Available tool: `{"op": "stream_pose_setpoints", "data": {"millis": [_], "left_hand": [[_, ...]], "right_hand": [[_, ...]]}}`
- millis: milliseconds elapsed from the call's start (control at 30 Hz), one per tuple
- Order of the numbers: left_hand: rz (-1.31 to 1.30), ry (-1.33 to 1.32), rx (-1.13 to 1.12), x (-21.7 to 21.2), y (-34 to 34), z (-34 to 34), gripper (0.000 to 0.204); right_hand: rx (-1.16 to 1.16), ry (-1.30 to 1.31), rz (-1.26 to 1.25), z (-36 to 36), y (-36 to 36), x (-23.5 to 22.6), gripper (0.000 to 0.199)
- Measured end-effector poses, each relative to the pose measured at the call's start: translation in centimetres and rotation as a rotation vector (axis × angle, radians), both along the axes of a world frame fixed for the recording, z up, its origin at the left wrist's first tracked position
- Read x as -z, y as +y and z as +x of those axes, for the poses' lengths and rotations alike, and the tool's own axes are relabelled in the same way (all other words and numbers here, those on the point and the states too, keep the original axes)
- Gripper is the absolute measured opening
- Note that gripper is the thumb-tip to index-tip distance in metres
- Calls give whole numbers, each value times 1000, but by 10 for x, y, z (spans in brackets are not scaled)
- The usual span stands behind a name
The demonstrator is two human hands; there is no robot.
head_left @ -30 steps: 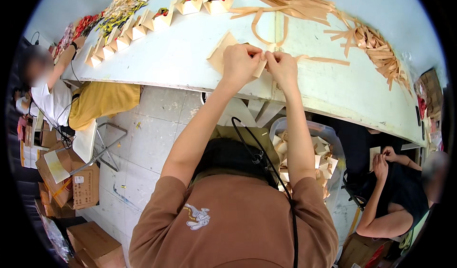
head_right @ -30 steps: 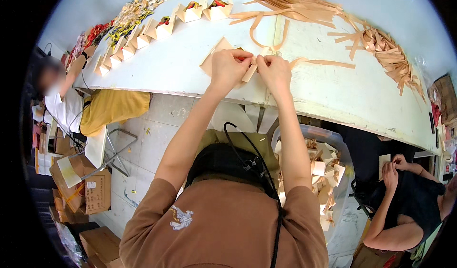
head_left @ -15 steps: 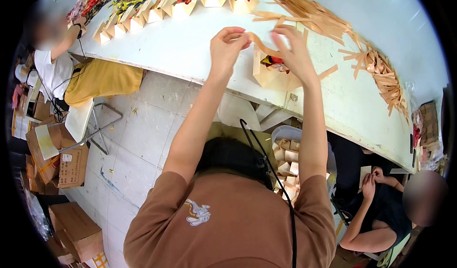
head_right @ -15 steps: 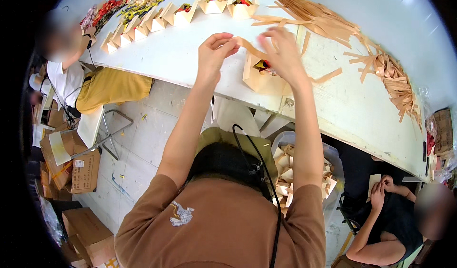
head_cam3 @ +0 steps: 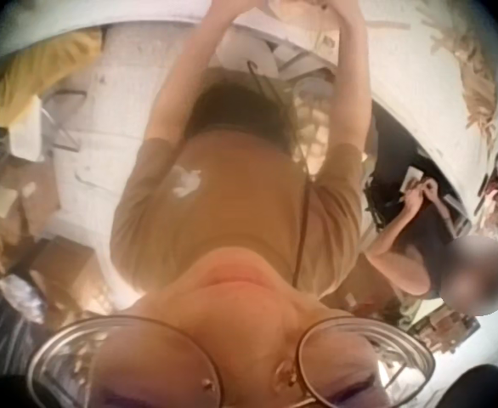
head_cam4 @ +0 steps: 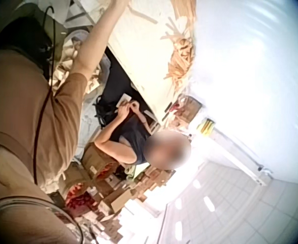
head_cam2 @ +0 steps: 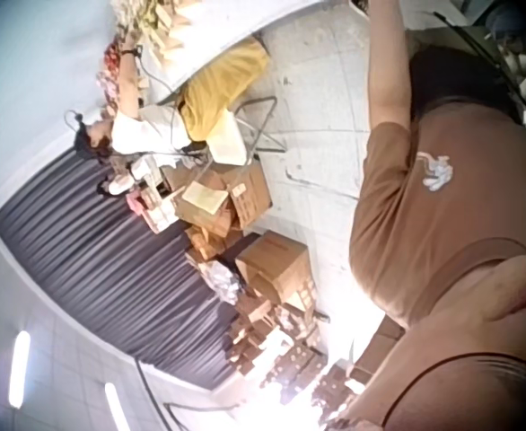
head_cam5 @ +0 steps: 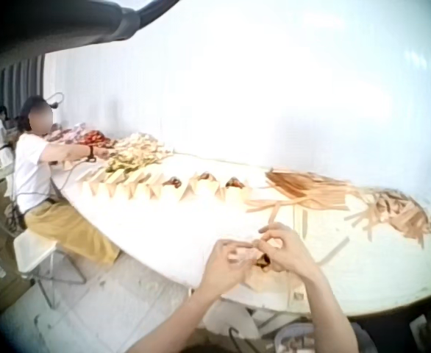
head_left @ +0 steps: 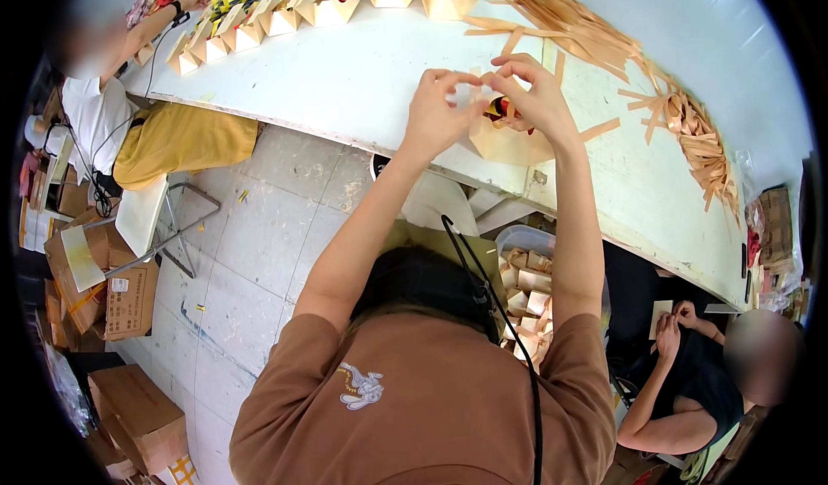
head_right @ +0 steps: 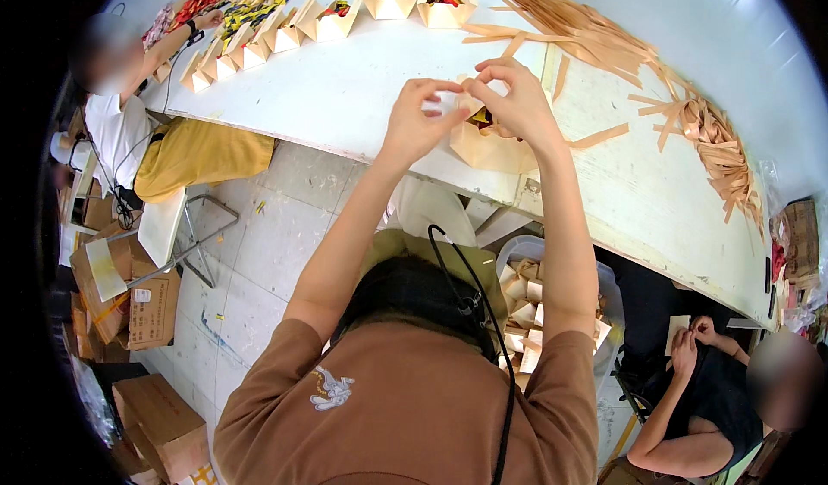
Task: The person assembles small triangular gift boxes by folding paper flaps and securing them with thin wooden sticks. They place wrapped items into the boxes and arrange the finished units on the table.
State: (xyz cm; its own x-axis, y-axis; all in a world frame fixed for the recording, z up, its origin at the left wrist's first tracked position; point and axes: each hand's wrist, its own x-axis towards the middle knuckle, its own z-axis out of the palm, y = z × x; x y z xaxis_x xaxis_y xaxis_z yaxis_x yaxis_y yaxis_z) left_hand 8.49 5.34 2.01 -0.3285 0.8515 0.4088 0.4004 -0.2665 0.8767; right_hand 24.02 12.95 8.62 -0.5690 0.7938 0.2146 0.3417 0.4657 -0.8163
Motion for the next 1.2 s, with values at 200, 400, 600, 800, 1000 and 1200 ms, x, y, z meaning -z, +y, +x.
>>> {"op": "stream_pose_setpoints", "data": {"millis": [200,400,600,800,1000,1200], "left_hand": [[-215,165,119,7,3,-5,43],[-181,180,124,4,-1,-3,42],[-184,98,164,-3,-6,0,45],[-238,-381,316,-1,-14,-11,48],[-285,-205,132,9,2,-18,32],[-290,640,-401,8,-16,-70,29]], "right_hand": [[61,-260,251,1,1,22,20],[58,-268,246,-6,6,38,21],[46,-285,251,-8,0,41,24],[81,-313,350,-1,-6,42,33],[219,-430,517,-13,-31,39,43],[567,-58,572,52,-21,38,46]]}}
